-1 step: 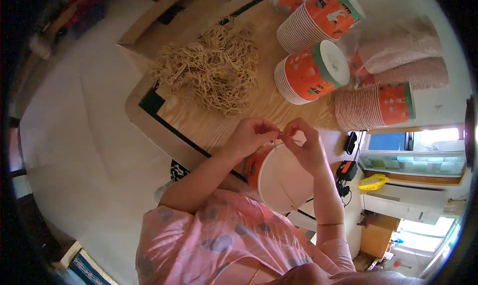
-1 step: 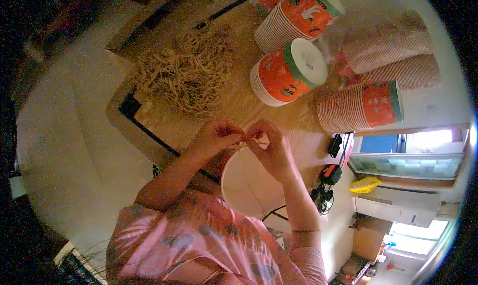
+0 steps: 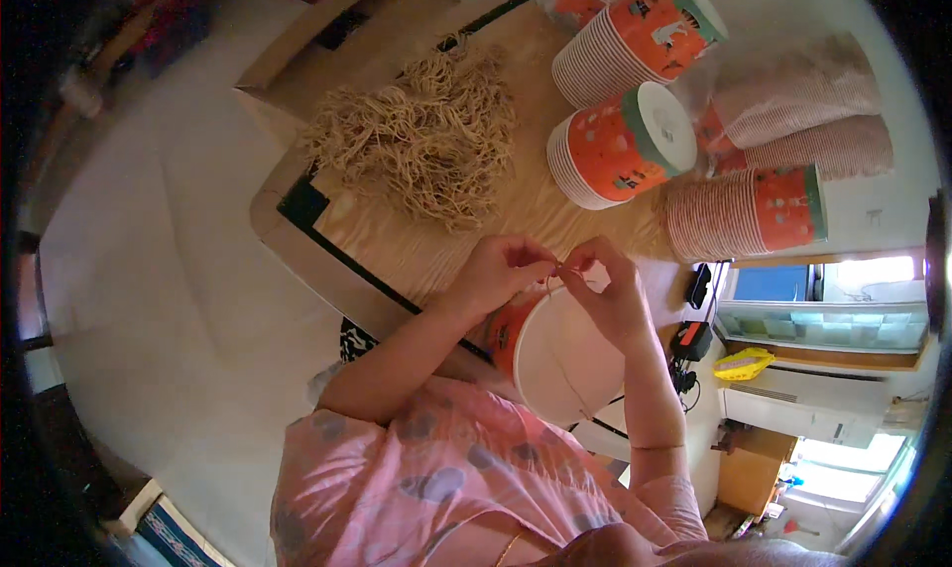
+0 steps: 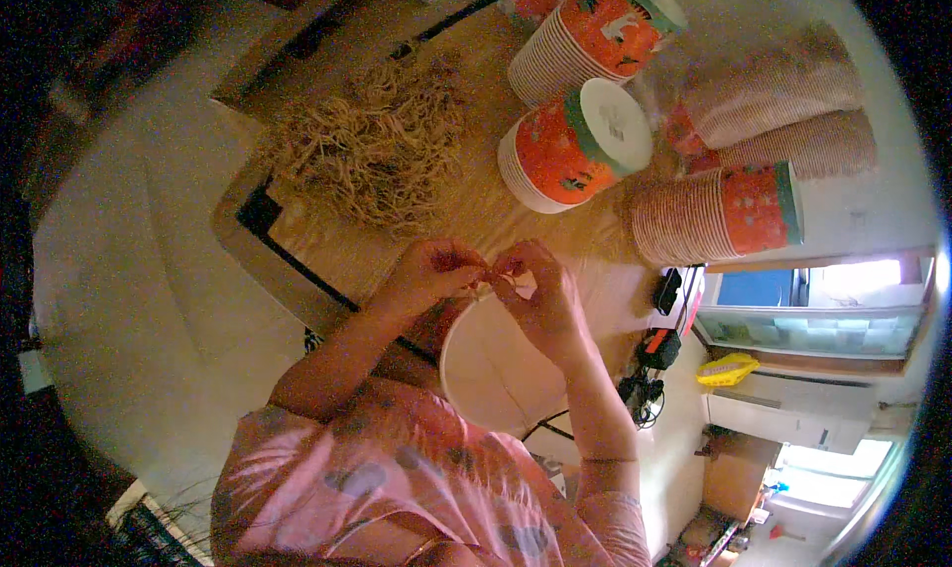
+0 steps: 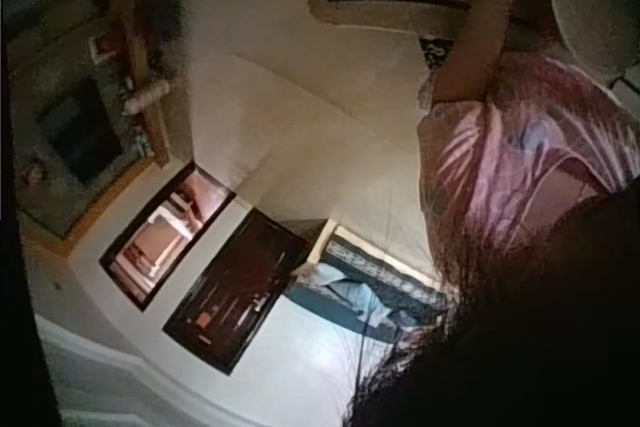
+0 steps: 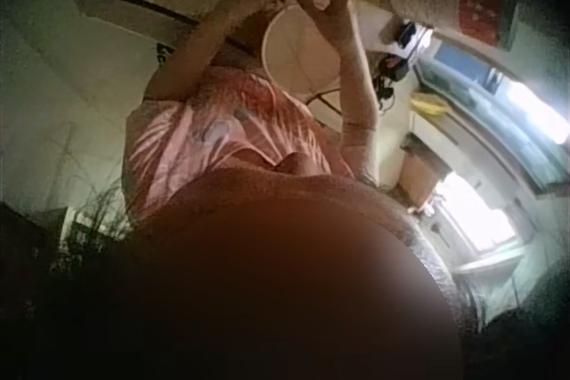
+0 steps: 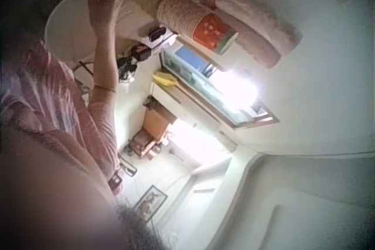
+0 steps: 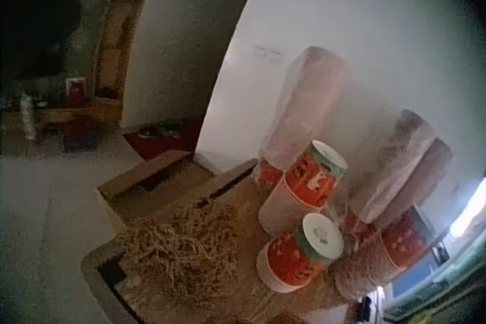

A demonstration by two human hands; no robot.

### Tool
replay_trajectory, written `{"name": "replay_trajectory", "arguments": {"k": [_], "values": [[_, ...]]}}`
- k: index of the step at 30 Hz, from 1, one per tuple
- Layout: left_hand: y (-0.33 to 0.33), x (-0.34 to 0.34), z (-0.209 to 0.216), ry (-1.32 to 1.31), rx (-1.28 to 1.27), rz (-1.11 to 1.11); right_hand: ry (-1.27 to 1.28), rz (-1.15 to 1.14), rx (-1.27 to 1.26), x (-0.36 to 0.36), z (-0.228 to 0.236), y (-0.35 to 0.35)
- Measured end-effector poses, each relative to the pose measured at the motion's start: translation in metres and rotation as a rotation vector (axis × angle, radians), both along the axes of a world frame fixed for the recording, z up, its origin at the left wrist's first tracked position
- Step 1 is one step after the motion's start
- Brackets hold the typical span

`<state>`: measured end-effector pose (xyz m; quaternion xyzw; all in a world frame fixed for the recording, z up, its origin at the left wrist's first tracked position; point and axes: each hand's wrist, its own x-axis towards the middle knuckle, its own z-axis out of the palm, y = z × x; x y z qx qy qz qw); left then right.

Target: Tie string to paper bowls and organize them on a table for packaging.

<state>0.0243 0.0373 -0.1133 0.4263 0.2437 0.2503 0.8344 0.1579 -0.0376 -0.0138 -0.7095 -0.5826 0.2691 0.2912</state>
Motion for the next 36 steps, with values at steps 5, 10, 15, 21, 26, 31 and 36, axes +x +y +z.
{"name": "replay_trajectory", "arguments": {"k": [5,10,15,21,26,31,36], "values": [[0.001,-0.001,0.004,-0.047,-0.094,-0.027,-0.241,0.021,0.057,-0.005,0.006,0.0],[0.0,-0.001,0.005,-0.042,-0.068,-0.013,-0.223,0.007,0.055,-0.005,0.005,0.001],[0.001,-0.003,0.006,-0.024,-0.029,-0.036,-0.183,0.022,0.091,0.001,0.0,0.002],[0.002,-0.006,0.005,-0.05,-0.093,-0.035,-0.088,-0.018,0.03,0.007,-0.007,0.0],[0.005,-0.01,0.006,-0.078,-0.199,-0.043,0.074,-0.035,-0.124,0.007,-0.003,0.002],[0.003,-0.011,0.003,-0.097,-0.209,-0.035,0.068,0.023,-0.085,0.011,-0.009,0.001],[0.004,-0.009,0.002,-0.05,-0.225,-0.043,0.089,0.044,-0.125,0.011,-0.005,0.002]]}}
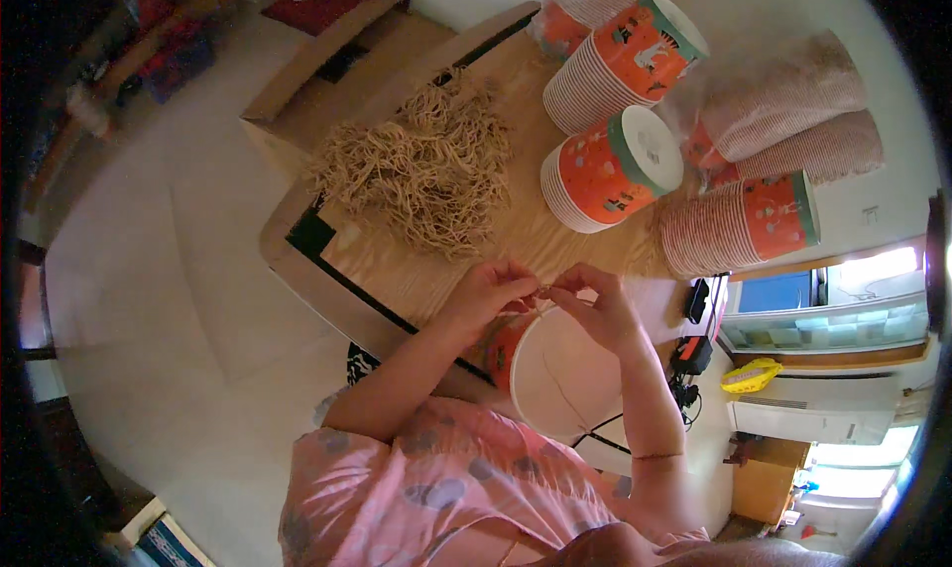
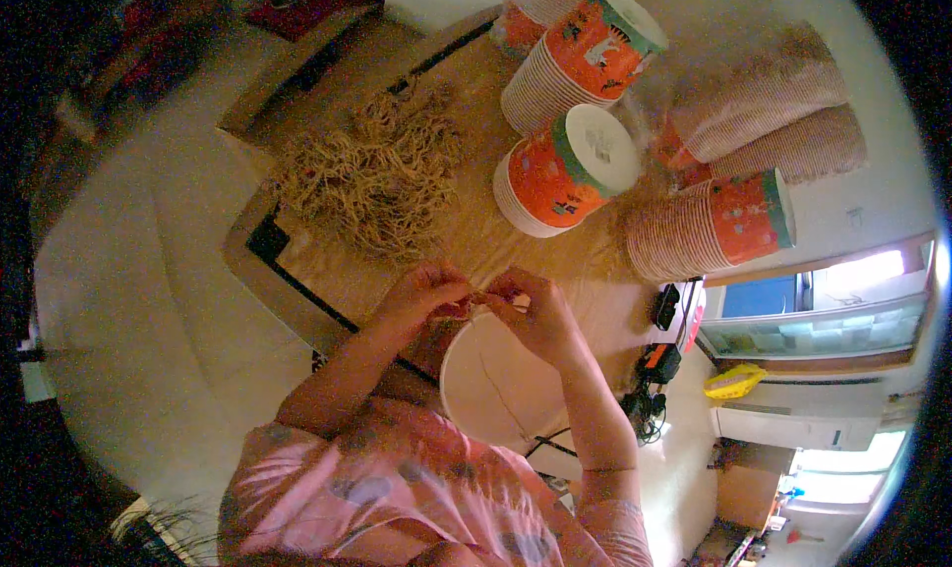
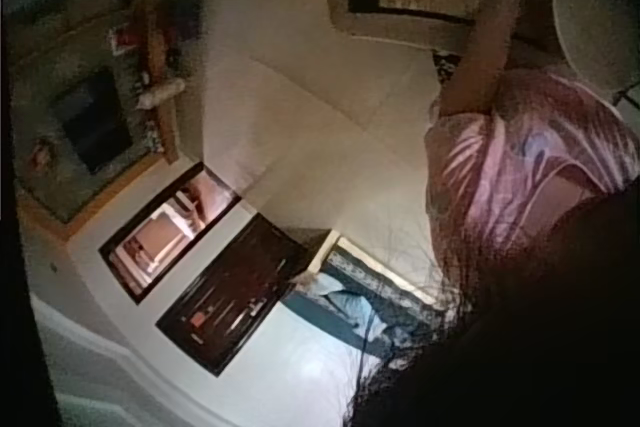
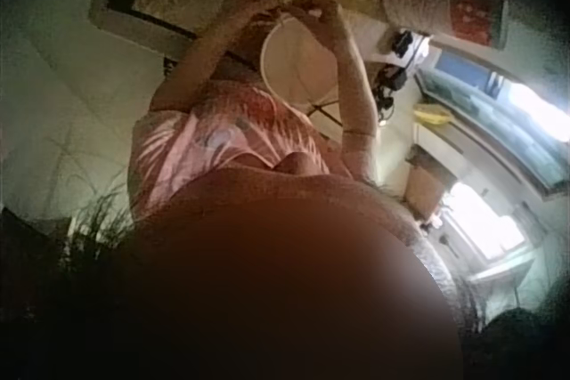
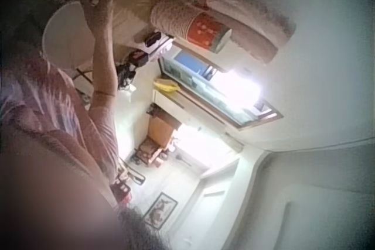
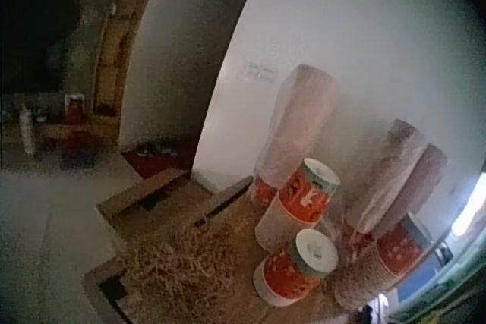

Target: Tie string to paper bowls and organize them on a table for packaging.

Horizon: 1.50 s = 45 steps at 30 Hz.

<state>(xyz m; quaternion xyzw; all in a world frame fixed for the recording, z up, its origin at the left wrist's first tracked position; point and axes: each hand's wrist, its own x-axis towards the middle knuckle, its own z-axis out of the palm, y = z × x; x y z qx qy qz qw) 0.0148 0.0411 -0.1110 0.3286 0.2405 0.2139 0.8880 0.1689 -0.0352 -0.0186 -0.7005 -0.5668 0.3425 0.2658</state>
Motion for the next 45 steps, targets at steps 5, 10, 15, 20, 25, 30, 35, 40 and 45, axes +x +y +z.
{"name": "replay_trajectory", "arguments": {"k": [5,10,15,20,25,30,35,40,45], "values": [[-0.001,-0.003,0.007,-0.008,-0.002,0.007,-0.06,-0.047,0.011,-0.003,0.001,-0.002],[-0.001,-0.002,0.003,0.014,0.02,0.001,-0.039,-0.071,0.021,-0.004,0.003,-0.002],[-0.008,-0.001,0.004,0.041,0.213,0.032,-0.029,-0.081,0.015,-0.005,0.005,-0.003],[-0.008,-0.002,0.009,0.036,0.236,0.038,0.074,-0.078,0.032,-0.001,-0.003,-0.004],[-0.009,0.0,0.005,0.061,0.244,0.057,0.051,-0.065,0.049,-0.007,0.004,-0.004],[-0.008,-0.001,0.005,0.045,0.26,0.074,-0.064,-0.083,0.143,-0.012,0.009,-0.006],[-0.008,-0.002,0.008,0.026,0.224,0.063,-0.238,0.011,0.216,-0.021,0.015,-0.005],[-0.007,-0.003,0.014,0.089,0.243,0.038,-0.27,0.033,0.272,-0.02,0.015,-0.003],[-0.008,-0.004,0.017,0.103,0.272,0.045,-0.322,0.024,0.255,-0.021,0.016,-0.004]]}}
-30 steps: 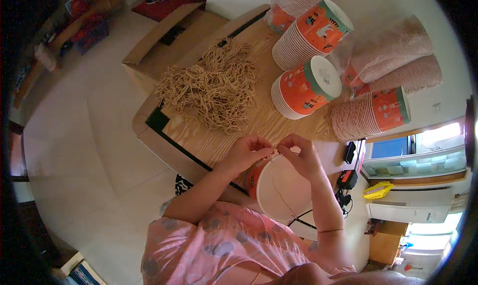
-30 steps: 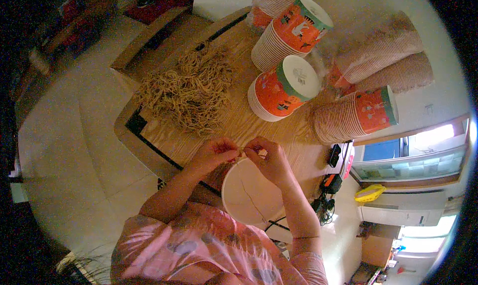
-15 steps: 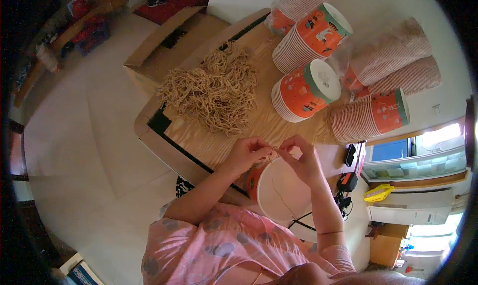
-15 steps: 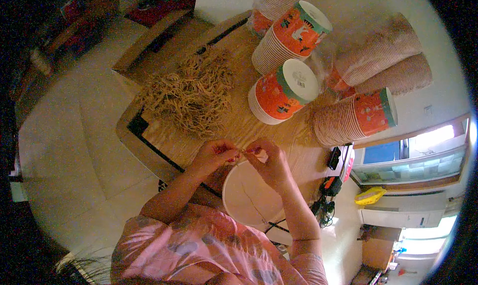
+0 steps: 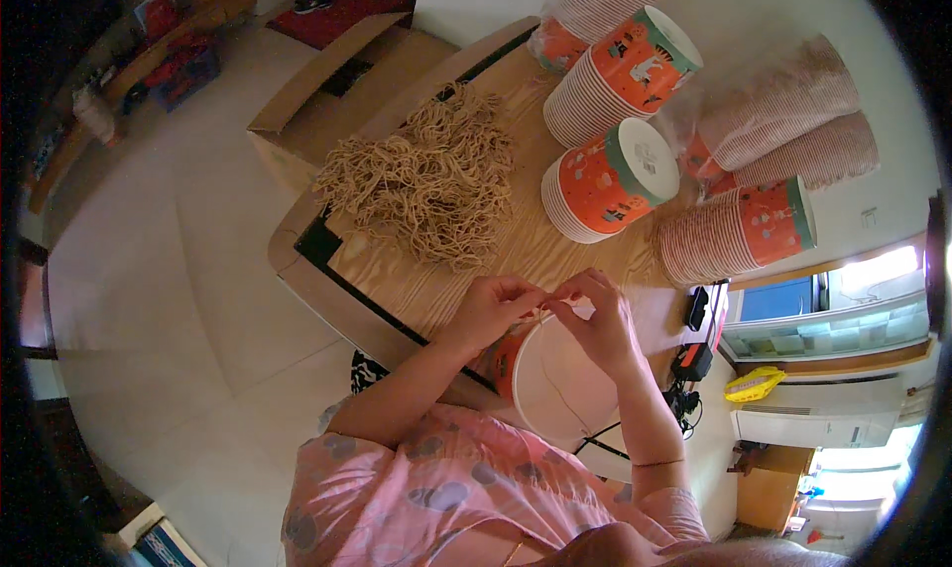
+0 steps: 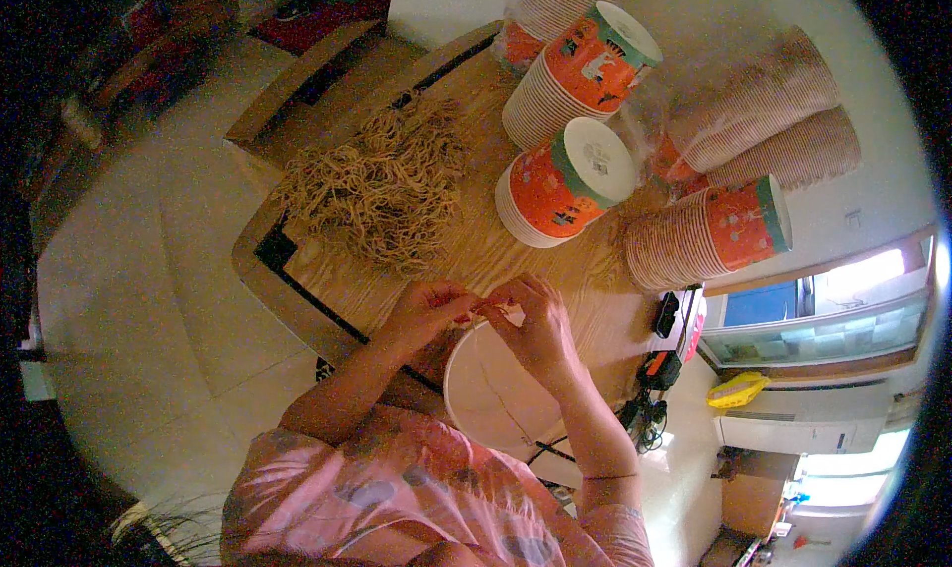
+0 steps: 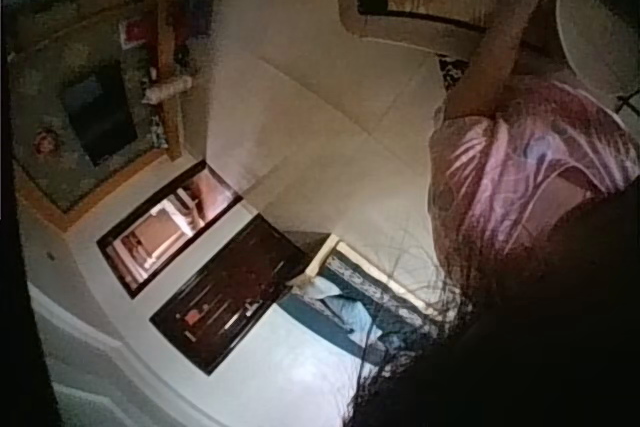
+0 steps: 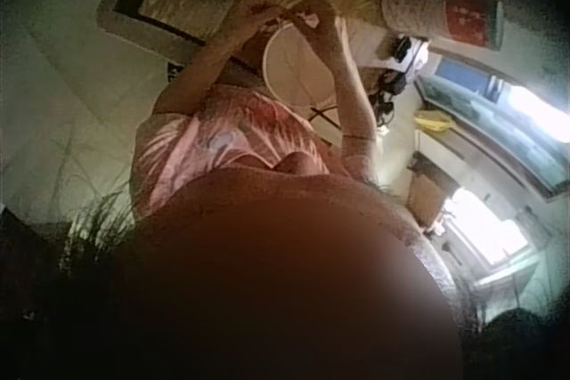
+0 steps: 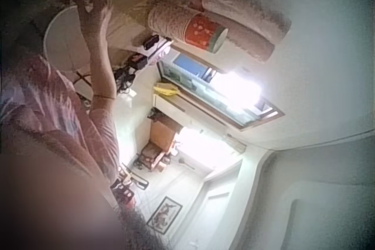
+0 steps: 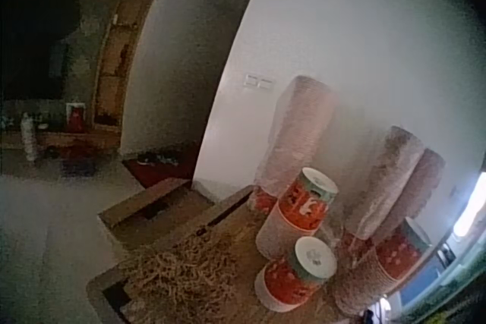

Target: Tie string to paper bowls and organize them on a table for packaging.

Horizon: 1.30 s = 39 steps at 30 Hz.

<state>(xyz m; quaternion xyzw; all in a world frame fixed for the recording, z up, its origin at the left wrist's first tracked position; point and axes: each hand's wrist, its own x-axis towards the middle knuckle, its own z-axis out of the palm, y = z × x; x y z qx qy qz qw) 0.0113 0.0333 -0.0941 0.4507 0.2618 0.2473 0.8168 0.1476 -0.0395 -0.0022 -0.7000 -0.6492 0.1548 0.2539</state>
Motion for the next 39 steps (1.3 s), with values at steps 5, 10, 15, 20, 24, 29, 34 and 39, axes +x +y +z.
{"name": "replay_trajectory", "arguments": {"k": [5,10,15,20,24,29,34,39], "values": [[-0.001,0.001,-0.003,0.026,0.034,0.012,0.019,-0.02,-0.009,0.002,-0.004,0.0],[0.0,0.001,-0.001,0.018,0.046,0.0,0.031,-0.001,-0.017,0.002,-0.004,-0.001],[-0.001,0.004,-0.011,-0.028,0.037,0.006,0.076,-0.011,-0.024,0.003,-0.006,-0.001],[0.0,0.002,-0.011,-0.042,0.037,0.016,0.179,-0.095,-0.074,0.008,-0.008,-0.003],[0.001,0.0,-0.009,-0.113,-0.125,0.029,0.221,-0.12,-0.125,0.006,-0.007,-0.003],[0.004,-0.001,-0.008,-0.147,-0.16,0.008,0.275,-0.07,-0.151,0.011,-0.011,-0.002],[0.005,-0.001,-0.003,-0.144,-0.18,0.031,0.332,-0.072,-0.18,0.015,-0.016,-0.003],[0.01,-0.003,-0.001,-0.126,-0.165,0.056,0.293,-0.087,-0.206,0.017,-0.018,-0.004]]}}
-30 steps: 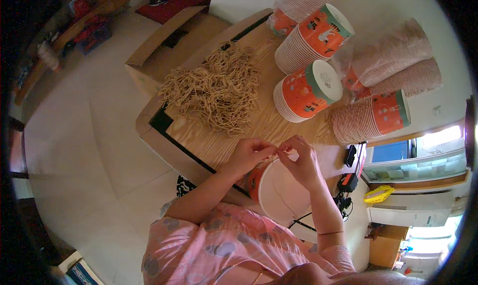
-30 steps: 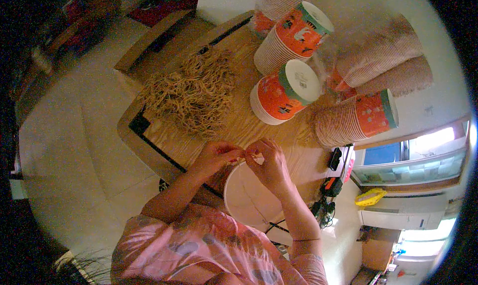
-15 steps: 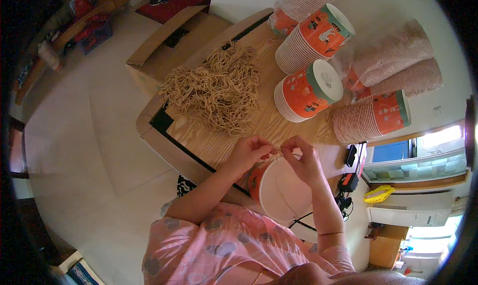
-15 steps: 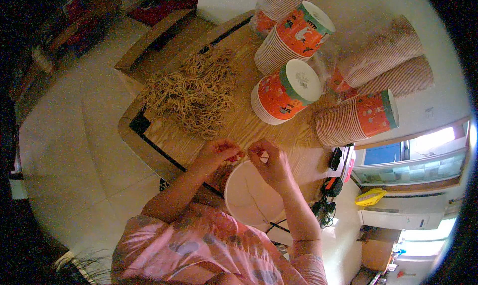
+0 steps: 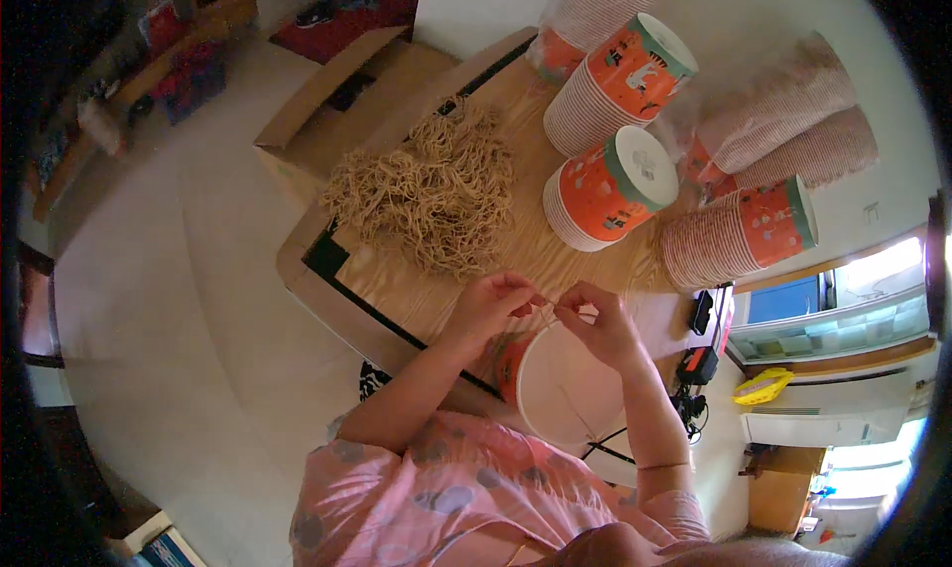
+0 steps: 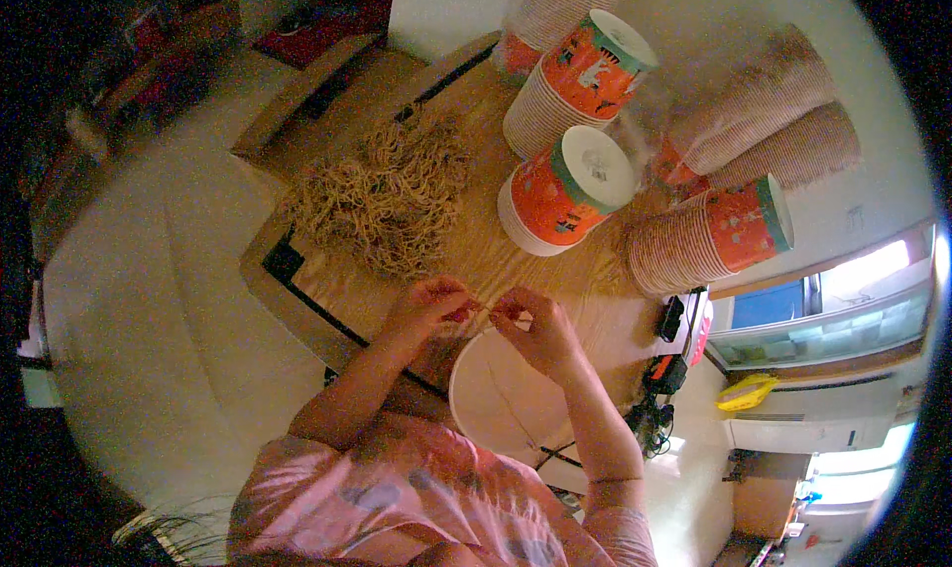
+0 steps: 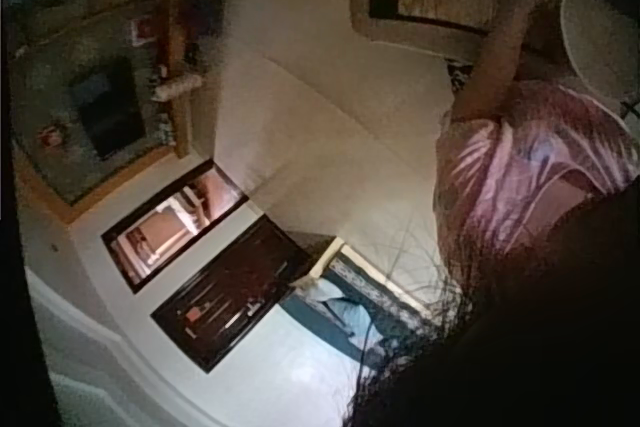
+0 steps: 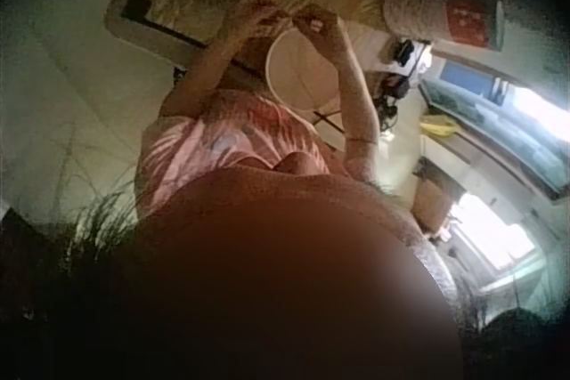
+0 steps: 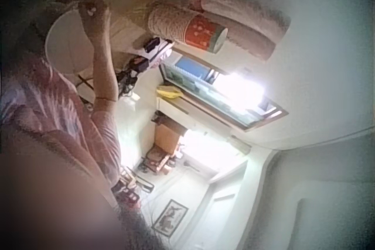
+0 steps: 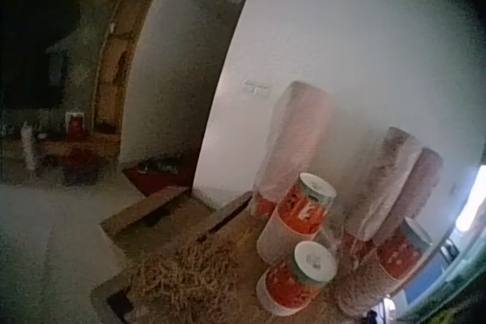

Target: Tie string to paper bowls and organize them on a table for packaging.

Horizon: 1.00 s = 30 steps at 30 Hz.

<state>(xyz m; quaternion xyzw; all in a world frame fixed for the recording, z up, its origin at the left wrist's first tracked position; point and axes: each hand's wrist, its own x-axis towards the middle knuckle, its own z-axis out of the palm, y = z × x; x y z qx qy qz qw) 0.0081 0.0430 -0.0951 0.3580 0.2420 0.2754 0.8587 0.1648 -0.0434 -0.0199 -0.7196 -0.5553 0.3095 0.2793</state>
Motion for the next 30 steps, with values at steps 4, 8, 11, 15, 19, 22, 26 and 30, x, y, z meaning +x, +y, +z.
{"name": "replay_trajectory", "arguments": {"k": [4,8,11,15,19,22,26,30], "values": [[0.001,-0.002,0.0,-0.003,0.032,-0.005,0.007,0.001,0.012,-0.003,0.004,0.001],[0.002,-0.002,-0.004,0.024,0.04,-0.004,0.0,-0.002,0.026,-0.003,0.005,0.0],[0.002,-0.001,-0.008,-0.008,0.051,-0.003,-0.002,-0.025,0.016,-0.002,0.004,-0.001],[-0.005,0.008,-0.006,0.093,0.184,-0.034,0.008,-0.025,0.011,-0.002,0.003,0.0],[-0.007,0.009,-0.003,0.14,0.3,-0.047,-0.004,0.023,0.03,-0.003,0.005,0.003],[-0.007,0.009,-0.004,0.222,0.371,-0.005,-0.026,0.049,0.012,-0.001,0.006,0.007],[-0.006,0.007,-0.009,0.2,0.426,-0.011,-0.096,0.087,-0.019,0.004,0.007,0.01],[-0.005,0.003,-0.006,0.189,0.359,-0.029,-0.104,0.108,0.012,0.008,0.002,0.011]]}}
